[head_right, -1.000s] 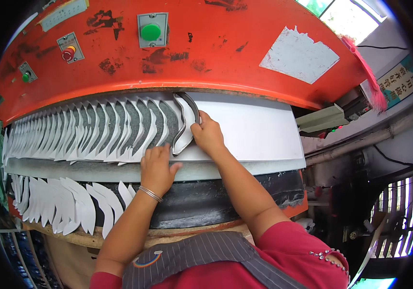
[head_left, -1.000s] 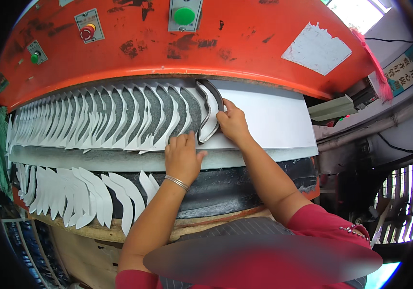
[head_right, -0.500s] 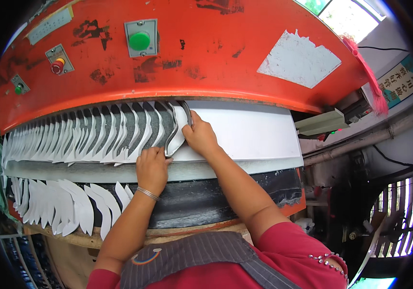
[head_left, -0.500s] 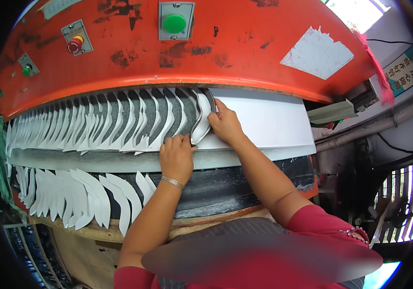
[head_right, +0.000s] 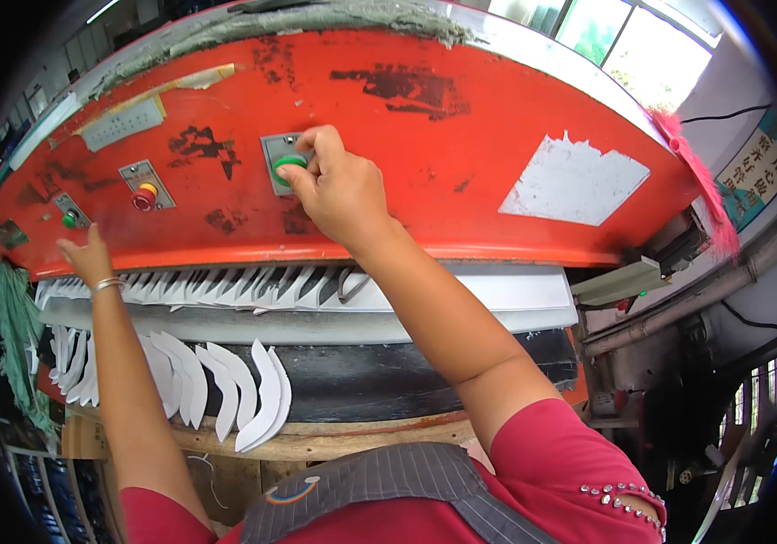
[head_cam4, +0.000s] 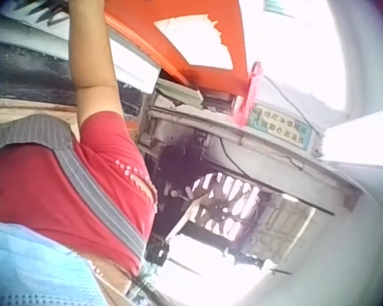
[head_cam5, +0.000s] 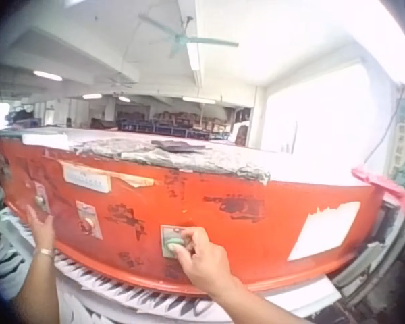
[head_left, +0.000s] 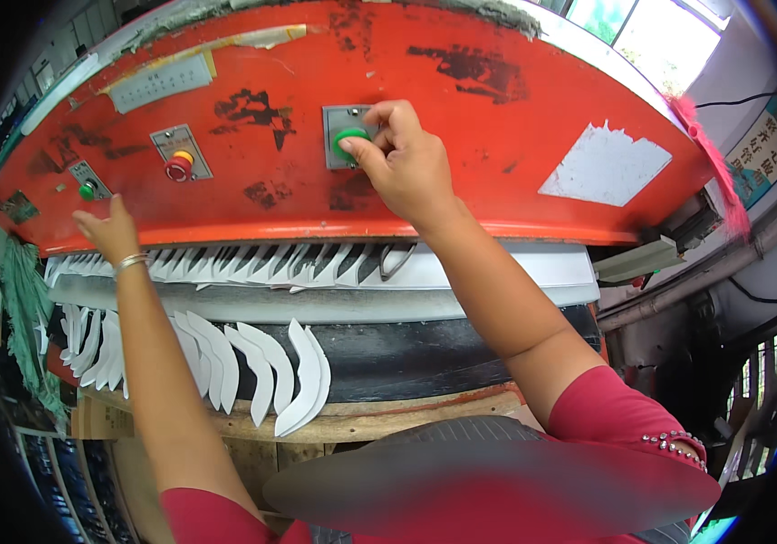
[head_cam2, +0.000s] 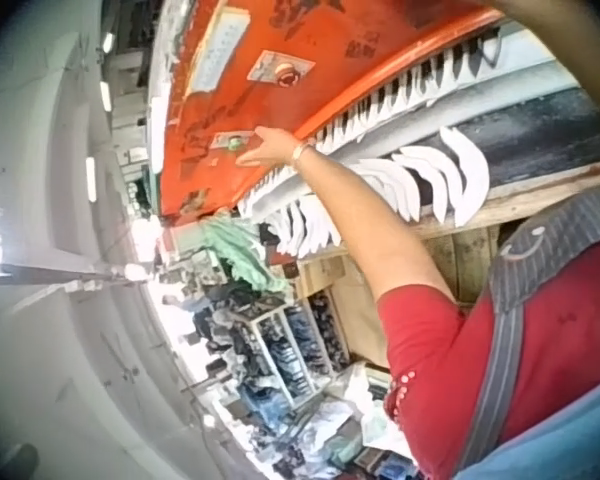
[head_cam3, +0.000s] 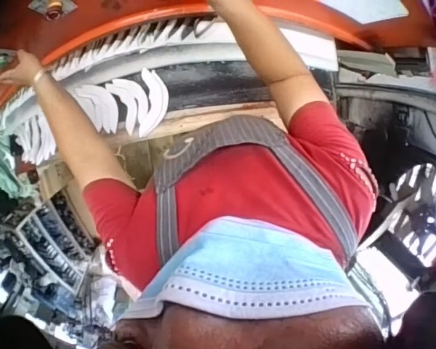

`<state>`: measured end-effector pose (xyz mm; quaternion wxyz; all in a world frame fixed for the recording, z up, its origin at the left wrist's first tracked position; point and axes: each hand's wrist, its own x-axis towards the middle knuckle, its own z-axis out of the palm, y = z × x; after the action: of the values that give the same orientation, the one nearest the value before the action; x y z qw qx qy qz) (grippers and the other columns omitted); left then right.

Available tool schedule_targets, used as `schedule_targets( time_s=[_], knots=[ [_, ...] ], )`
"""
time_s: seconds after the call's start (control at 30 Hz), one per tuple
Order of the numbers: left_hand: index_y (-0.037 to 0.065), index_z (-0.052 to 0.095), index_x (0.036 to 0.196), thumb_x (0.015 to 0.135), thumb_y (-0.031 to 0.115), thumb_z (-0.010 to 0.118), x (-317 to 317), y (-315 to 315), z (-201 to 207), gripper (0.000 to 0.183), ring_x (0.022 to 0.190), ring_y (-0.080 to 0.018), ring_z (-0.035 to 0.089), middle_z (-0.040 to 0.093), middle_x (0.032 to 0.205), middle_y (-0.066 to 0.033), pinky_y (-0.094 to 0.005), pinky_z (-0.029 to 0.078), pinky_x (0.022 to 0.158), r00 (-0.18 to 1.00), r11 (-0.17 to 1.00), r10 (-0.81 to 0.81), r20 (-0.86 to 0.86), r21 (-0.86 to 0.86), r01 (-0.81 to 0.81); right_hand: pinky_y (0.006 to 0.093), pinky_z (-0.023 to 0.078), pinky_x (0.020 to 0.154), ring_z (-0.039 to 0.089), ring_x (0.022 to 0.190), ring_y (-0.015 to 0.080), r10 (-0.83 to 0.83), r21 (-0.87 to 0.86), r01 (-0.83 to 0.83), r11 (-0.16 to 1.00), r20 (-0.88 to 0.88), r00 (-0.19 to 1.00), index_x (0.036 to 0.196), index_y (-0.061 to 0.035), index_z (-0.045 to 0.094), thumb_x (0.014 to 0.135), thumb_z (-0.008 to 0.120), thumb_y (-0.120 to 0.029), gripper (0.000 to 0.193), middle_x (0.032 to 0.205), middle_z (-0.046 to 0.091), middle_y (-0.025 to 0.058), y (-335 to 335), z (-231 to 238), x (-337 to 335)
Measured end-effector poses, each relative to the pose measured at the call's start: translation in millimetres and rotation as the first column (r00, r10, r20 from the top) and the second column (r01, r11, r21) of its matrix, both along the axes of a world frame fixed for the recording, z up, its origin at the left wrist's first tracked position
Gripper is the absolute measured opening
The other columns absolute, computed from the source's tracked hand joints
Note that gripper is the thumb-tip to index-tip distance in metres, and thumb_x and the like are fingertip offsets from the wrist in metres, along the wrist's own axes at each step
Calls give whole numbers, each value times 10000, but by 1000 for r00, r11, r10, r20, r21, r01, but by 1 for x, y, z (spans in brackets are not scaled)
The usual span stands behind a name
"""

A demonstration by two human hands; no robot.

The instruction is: Operating a hydraulic press machine with a metal die to cut shoe upper components from sheets of material and collecting them in a sack.

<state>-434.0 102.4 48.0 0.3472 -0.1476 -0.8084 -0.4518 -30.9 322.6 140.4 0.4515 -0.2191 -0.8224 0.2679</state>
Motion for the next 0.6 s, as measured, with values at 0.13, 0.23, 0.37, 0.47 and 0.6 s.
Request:
schedule_targets(
  time_s=[0.13, 0.23, 0.37, 0.47, 0.6],
  knots=[
    [3, 343, 1417, 876, 173, 551, -41, -31, 39, 604, 1316, -254, 406, 435, 1402, -194, -343, 297, 1091, 895, 944, -262, 361, -97, 315, 352, 452, 515, 596, 545, 240, -54, -53, 56, 997, 40, 998, 885, -89, 517, 829, 683, -252, 239, 607, 586, 57, 7, -7, -1],
    [53, 401, 1408, 920, 121, 517, -4, -50, 54, 507, 1032, -140, 571, 605, 1144, -76, -257, 426, 908, 794, 868, -440, 420, -29, 496, 361, 452, 520, 604, 563, 250, -56, -54, 62, 997, 92, 994, 887, -88, 515, 829, 683, -258, 246, 626, 597, 62, 8, 1, 4],
    [19, 630, 1144, 931, 179, 552, 140, -45, 14, 277, 1000, -277, 619, 648, 1139, -137, -371, 468, 838, 712, 637, -587, 386, -322, 700, 368, 451, 525, 608, 582, 263, -75, -52, 80, 995, 92, 993, 891, -84, 512, 831, 681, -262, 252, 636, 602, 70, 13, 0, 10],
    [67, 708, 904, 875, 239, 560, 303, -53, 10, 228, 825, -292, 649, 679, 880, -146, -373, 513, 719, 278, 460, -584, 763, 29, 887, 373, 452, 534, 612, 598, 271, -61, -71, 71, 995, 131, 989, 896, -80, 509, 833, 679, -259, 255, 641, 604, 79, 8, 5, 11],
    [86, 705, 878, 819, 256, 637, 408, -67, -9, 193, 797, -297, 625, 665, 821, -107, -397, 497, 720, 316, 197, -610, 727, -247, 949, 358, 452, 548, 591, 596, 247, -58, -118, 78, 990, 165, 985, 886, -62, 517, 828, 692, -239, 255, 654, 601, 89, -12, 8, 12]
  ],
)
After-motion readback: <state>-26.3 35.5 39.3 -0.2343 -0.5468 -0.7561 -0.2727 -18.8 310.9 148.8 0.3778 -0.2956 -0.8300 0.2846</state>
